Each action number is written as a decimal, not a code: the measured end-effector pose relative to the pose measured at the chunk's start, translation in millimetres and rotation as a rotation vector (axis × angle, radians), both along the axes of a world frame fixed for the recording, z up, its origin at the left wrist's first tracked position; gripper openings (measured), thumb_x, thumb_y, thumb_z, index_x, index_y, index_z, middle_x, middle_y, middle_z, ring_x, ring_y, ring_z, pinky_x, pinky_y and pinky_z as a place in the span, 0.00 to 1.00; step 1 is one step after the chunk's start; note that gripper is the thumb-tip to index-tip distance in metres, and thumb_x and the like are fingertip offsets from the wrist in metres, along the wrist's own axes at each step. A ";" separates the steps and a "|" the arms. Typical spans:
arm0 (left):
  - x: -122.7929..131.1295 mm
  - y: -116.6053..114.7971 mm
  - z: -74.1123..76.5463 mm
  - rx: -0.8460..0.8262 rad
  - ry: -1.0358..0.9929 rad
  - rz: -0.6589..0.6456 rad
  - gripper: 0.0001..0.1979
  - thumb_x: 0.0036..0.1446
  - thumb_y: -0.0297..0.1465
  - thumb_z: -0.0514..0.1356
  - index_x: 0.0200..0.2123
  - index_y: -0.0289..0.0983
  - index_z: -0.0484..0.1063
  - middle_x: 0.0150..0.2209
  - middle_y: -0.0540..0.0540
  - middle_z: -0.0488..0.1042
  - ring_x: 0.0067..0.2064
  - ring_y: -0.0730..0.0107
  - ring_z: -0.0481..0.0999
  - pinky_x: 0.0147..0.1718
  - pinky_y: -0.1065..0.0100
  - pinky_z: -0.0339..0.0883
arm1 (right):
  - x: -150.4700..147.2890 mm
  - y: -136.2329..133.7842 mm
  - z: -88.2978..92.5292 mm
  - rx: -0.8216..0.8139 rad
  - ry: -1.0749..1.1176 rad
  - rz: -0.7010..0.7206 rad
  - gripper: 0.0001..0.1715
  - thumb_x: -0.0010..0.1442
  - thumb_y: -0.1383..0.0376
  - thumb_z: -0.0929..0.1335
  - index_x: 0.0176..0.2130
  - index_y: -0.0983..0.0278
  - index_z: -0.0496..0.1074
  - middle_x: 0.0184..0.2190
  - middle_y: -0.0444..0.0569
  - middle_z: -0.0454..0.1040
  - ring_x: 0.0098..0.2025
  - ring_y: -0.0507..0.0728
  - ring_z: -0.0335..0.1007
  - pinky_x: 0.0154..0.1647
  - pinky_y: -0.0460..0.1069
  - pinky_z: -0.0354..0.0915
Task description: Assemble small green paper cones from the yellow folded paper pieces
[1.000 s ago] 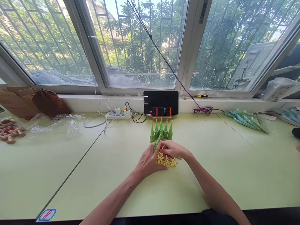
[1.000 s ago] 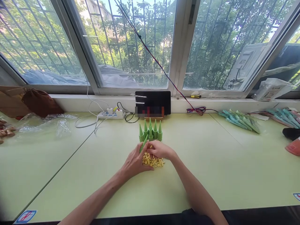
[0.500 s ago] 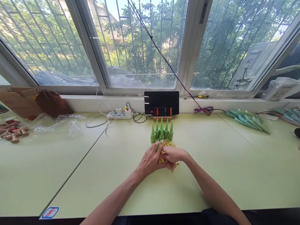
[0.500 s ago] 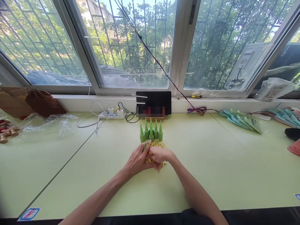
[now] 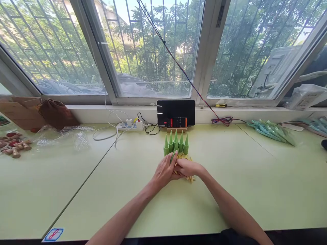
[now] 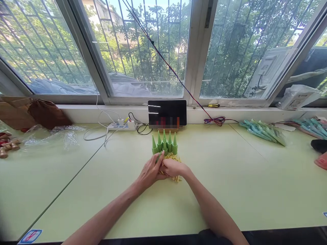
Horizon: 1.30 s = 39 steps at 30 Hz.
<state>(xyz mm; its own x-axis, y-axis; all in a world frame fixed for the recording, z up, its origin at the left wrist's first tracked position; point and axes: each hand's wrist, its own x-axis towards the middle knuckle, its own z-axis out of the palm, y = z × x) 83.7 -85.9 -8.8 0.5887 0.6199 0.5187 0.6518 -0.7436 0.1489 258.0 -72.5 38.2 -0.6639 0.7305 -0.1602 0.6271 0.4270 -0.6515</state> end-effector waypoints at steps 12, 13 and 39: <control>-3.3 2.9 2.4 0.042 -0.032 -0.009 0.56 0.60 0.42 0.66 0.75 0.40 0.28 0.58 0.29 0.66 0.55 0.41 0.74 0.47 0.49 0.75 | -4.6 -7.1 5.8 0.099 0.035 -0.085 0.14 0.67 0.70 0.63 0.29 0.62 0.59 0.24 0.40 0.64 0.25 0.50 0.55 0.27 0.46 0.51; -4.6 1.7 3.6 0.048 -0.040 -0.010 0.55 0.61 0.41 0.65 0.75 0.40 0.27 0.58 0.29 0.65 0.55 0.42 0.74 0.47 0.49 0.75 | -4.9 -8.2 7.3 0.096 0.045 -0.087 0.13 0.67 0.70 0.63 0.29 0.62 0.59 0.24 0.40 0.64 0.25 0.50 0.56 0.26 0.46 0.51; -6.5 -5.9 -0.2 0.137 -0.224 -0.039 0.55 0.57 0.36 0.67 0.75 0.40 0.32 0.57 0.30 0.65 0.35 0.61 0.80 0.28 0.62 0.77 | -15.6 -3.0 61.9 0.185 -0.397 0.223 0.14 0.63 0.74 0.65 0.27 0.65 0.71 0.29 0.48 0.72 0.30 0.55 0.63 0.28 0.48 0.56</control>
